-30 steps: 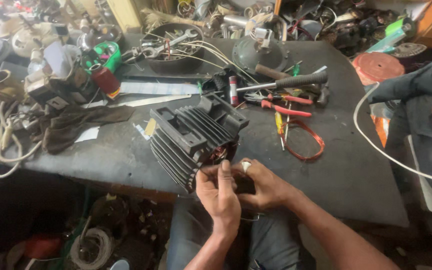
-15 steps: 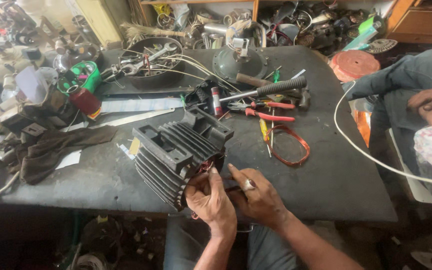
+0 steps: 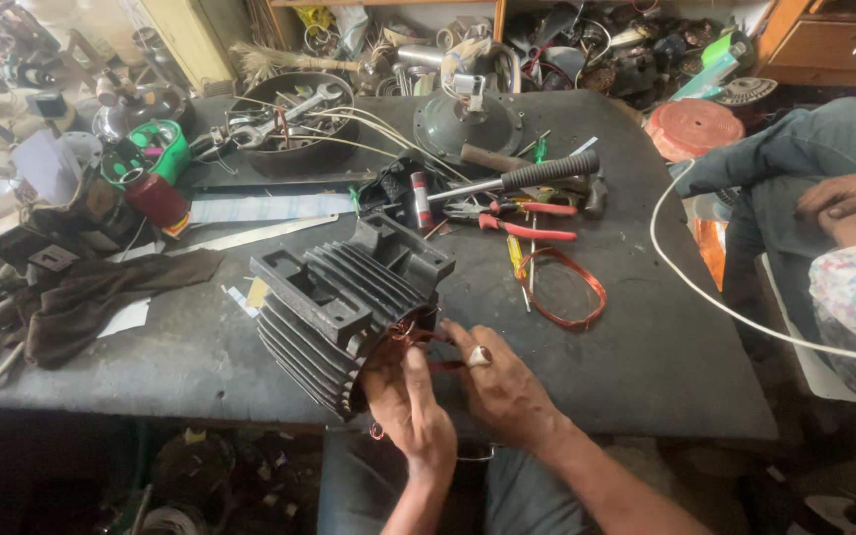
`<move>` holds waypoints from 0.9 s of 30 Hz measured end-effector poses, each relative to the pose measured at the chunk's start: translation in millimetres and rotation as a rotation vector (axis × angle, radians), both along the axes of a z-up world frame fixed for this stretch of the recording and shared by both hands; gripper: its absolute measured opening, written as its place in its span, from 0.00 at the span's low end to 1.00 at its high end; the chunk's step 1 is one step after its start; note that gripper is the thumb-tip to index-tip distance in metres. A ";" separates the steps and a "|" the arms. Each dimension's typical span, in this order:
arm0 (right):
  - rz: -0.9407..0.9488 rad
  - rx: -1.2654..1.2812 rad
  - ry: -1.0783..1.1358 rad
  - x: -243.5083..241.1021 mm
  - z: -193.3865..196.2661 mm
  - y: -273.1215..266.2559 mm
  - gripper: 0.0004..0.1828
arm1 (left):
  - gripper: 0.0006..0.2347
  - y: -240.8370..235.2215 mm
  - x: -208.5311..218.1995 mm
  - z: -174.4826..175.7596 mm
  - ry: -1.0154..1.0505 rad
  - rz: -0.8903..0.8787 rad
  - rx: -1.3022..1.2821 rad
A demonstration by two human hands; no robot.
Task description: The person works on a finned metal electrical component, inserting copper wire into slots and securing it with small white paper pieces. The person uses scissors to cut the paper and pliers to adjust the wire.
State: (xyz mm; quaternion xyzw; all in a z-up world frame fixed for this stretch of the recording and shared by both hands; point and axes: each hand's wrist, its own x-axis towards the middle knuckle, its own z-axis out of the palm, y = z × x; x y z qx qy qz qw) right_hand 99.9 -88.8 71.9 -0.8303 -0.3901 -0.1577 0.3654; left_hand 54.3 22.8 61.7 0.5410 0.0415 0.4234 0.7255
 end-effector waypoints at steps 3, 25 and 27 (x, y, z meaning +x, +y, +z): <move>0.047 0.067 0.061 -0.2 1.4 -1.5 0.28 | 0.19 4.8 -11.2 1.3 0.009 -0.173 -0.028; 0.089 0.066 0.130 0.6 7.6 -0.9 0.24 | 0.12 23.2 -14.2 13.0 0.168 -0.240 -0.238; 0.090 0.088 0.157 2.2 11.8 0.0 0.24 | 0.12 21.6 -12.7 17.6 0.206 -0.210 -0.227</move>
